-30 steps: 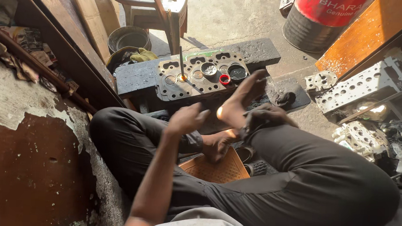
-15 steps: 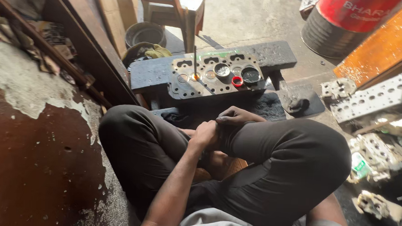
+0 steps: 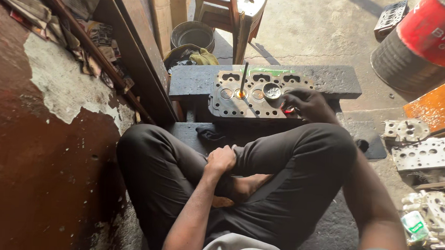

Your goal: The person cleans the surface of an engine head and its components using a cloth and a thin rod-like tool, applying a dark liquid to specific areas and wiping them down.

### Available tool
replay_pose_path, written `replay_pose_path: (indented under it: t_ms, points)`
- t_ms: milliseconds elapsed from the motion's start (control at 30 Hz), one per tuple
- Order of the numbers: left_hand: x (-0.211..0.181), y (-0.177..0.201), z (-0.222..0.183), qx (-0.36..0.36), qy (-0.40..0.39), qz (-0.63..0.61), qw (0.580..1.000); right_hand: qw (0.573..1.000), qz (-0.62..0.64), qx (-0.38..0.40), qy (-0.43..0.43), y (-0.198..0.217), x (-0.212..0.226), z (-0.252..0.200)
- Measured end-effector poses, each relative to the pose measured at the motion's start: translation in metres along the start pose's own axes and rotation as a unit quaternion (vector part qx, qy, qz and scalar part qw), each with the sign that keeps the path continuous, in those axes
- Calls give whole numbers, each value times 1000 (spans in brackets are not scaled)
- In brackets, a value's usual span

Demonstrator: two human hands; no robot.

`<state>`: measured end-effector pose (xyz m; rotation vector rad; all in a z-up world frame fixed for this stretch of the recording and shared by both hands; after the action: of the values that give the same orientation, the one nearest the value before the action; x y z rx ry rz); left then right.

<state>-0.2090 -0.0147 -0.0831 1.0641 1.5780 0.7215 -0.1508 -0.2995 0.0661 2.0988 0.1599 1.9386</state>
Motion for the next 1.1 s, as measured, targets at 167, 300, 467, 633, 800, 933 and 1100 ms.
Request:
replay_pose_path:
  t_ms: [167, 300, 467, 633, 800, 933, 1100]
  points:
    - [-9, -3, 12, 35, 20, 23, 999, 983, -152, -75, 67, 60, 52, 26]
    - [-19, -17, 17, 50, 4, 60, 997, 969, -132, -22, 207, 19, 82, 45]
    - [-18, -38, 24, -3, -42, 59, 997, 979, -82, -11, 184, -60, 69, 83]
    - [-13, -50, 35, 12, -38, 106, 994, 982, 79, 18, 173, -105, 41, 97]
    - [-51, -72, 56, 152, -11, 236, 960, 974, 168, 23, 151, -117, 20, 115]
    - [-76, -71, 64, 233, -16, 344, 909, 975, 44, 13, 216, -119, 26, 123]
    - [-72, -62, 73, 206, -74, 300, 929, 971, 48, -26, 234, -115, 23, 129]
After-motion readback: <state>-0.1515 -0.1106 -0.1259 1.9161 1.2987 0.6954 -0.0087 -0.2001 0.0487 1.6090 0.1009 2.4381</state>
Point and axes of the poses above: each hand's wrist, its own z-axis towards the middle knuckle, its own y-axis out of the back of the hand, x = y × z, the point moved 4 cm from there along z, towards the middle knuckle, and after that the axes turned 12 degrees about -x, right-handed, at the moved point
